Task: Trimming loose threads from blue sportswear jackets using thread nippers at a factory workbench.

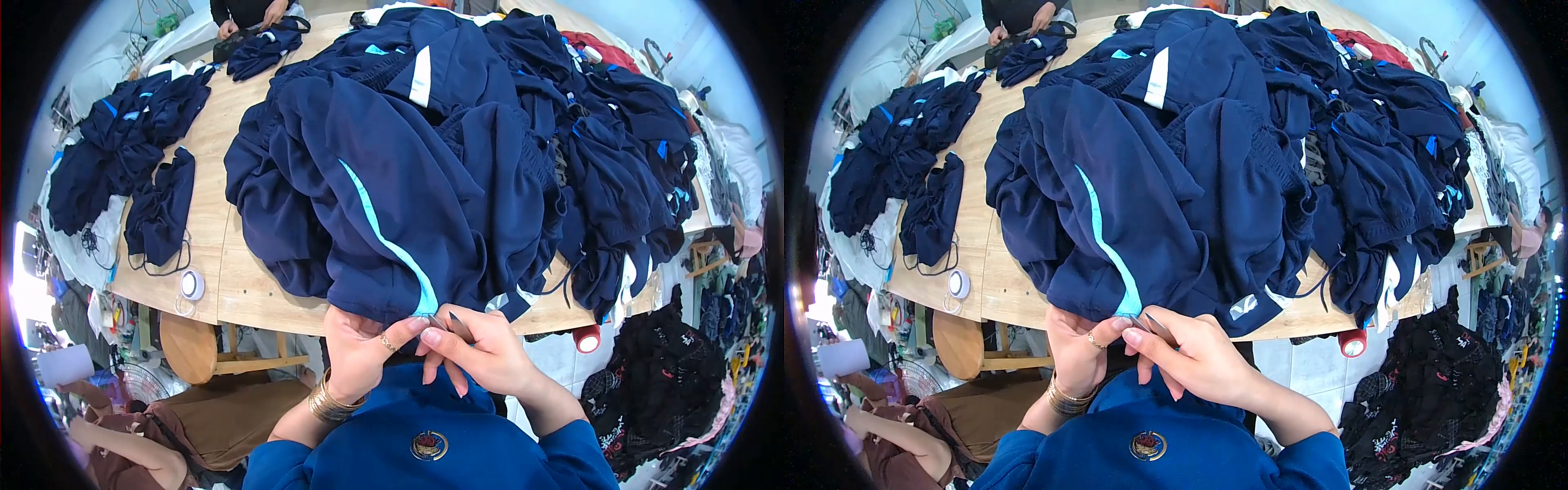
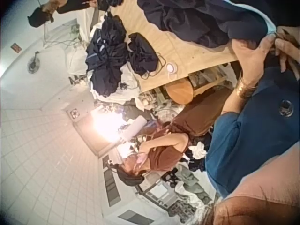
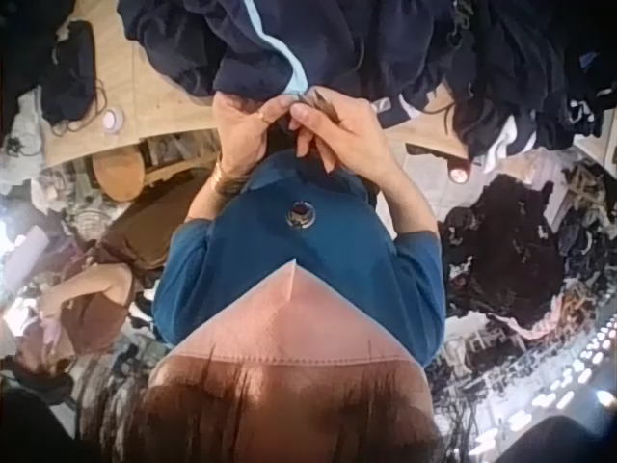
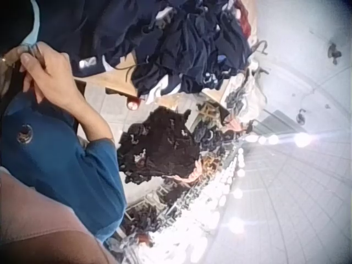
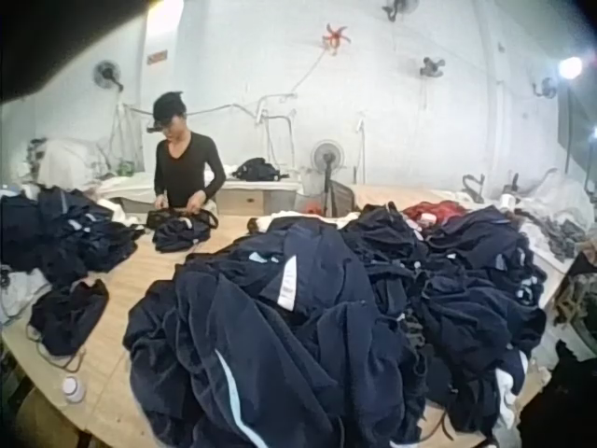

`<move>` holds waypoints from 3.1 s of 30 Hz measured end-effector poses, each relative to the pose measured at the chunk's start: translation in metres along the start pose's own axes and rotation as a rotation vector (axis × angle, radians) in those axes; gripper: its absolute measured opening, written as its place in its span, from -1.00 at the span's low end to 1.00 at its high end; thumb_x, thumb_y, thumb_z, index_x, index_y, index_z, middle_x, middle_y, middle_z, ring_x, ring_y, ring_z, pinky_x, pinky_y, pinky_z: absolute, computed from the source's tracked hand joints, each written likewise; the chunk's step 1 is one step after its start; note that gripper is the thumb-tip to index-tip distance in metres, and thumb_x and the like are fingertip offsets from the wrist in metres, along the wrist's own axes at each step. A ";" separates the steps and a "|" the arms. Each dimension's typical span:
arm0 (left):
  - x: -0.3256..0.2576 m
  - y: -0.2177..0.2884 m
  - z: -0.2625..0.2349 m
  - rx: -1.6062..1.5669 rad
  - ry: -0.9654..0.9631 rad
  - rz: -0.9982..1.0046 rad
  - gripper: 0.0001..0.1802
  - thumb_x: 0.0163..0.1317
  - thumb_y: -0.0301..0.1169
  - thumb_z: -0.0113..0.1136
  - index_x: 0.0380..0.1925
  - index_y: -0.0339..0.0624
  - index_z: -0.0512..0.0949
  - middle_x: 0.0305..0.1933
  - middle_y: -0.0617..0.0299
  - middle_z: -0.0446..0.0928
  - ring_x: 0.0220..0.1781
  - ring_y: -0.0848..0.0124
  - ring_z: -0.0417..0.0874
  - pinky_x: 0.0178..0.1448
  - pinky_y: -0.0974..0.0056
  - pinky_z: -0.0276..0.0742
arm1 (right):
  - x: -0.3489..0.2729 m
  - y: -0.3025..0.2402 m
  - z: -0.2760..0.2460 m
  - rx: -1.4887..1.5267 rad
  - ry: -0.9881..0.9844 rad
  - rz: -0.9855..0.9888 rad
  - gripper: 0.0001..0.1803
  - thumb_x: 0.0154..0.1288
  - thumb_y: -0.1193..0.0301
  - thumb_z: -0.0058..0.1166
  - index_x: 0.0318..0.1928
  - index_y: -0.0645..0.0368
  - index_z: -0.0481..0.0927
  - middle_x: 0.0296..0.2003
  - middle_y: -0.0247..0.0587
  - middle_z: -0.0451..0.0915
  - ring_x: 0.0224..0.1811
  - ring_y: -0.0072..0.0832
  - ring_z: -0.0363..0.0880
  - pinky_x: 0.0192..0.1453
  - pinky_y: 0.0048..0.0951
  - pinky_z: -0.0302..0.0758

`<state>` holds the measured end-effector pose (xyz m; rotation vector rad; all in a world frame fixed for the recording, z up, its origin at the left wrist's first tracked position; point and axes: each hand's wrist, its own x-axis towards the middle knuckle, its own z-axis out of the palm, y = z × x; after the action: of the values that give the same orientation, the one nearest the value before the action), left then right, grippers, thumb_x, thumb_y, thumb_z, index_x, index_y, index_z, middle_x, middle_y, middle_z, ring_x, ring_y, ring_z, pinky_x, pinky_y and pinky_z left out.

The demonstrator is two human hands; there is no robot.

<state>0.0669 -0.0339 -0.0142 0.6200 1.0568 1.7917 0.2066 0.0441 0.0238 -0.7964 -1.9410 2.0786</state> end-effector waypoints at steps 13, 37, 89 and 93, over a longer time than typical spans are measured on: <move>-0.002 0.001 0.002 -0.068 -0.001 -0.061 -0.48 -0.10 -0.62 0.29 -0.09 -0.30 0.32 -0.17 0.10 0.49 -0.14 0.36 0.55 -0.01 0.31 0.46 | 0.001 0.010 -0.002 0.327 -0.116 0.043 -0.70 0.33 0.29 -0.18 -0.41 0.27 0.46 -0.63 -0.22 0.57 -0.82 -0.70 0.38 -0.64 -0.73 0.32; -0.003 0.000 0.005 -0.057 -0.049 -0.006 -0.47 -0.09 -0.63 0.28 -0.07 -0.26 0.30 -0.16 0.09 0.49 -0.12 0.36 0.54 0.01 0.29 0.45 | -0.012 -0.011 -0.002 0.041 -0.050 0.028 -0.77 0.33 0.39 -0.20 -0.38 0.26 0.46 -0.59 -0.25 0.58 -0.78 -0.72 0.37 -0.63 -0.75 0.29; -0.005 -0.009 0.003 0.203 0.023 0.271 -0.68 -0.13 -0.68 0.28 -0.30 -0.37 0.46 -0.31 0.09 0.56 -0.27 0.41 0.61 -0.19 0.42 0.52 | -0.010 0.013 0.015 0.060 0.137 -0.118 -0.81 0.34 0.38 -0.21 -0.29 0.24 0.41 -0.60 -0.31 0.53 -0.78 -0.73 0.36 -0.71 -0.76 0.23; -0.005 -0.008 0.006 0.179 0.033 0.272 -0.67 -0.14 -0.69 0.28 -0.30 -0.37 0.46 -0.31 0.09 0.56 -0.26 0.41 0.61 -0.18 0.41 0.52 | -0.011 0.011 0.011 0.016 0.115 -0.102 -0.82 0.34 0.39 -0.20 -0.28 0.22 0.42 -0.61 -0.32 0.53 -0.77 -0.72 0.37 -0.69 -0.75 0.24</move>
<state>0.0774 -0.0341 -0.0178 0.8811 1.2112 1.9578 0.2128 0.0282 0.0163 -0.7782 -1.8616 1.9435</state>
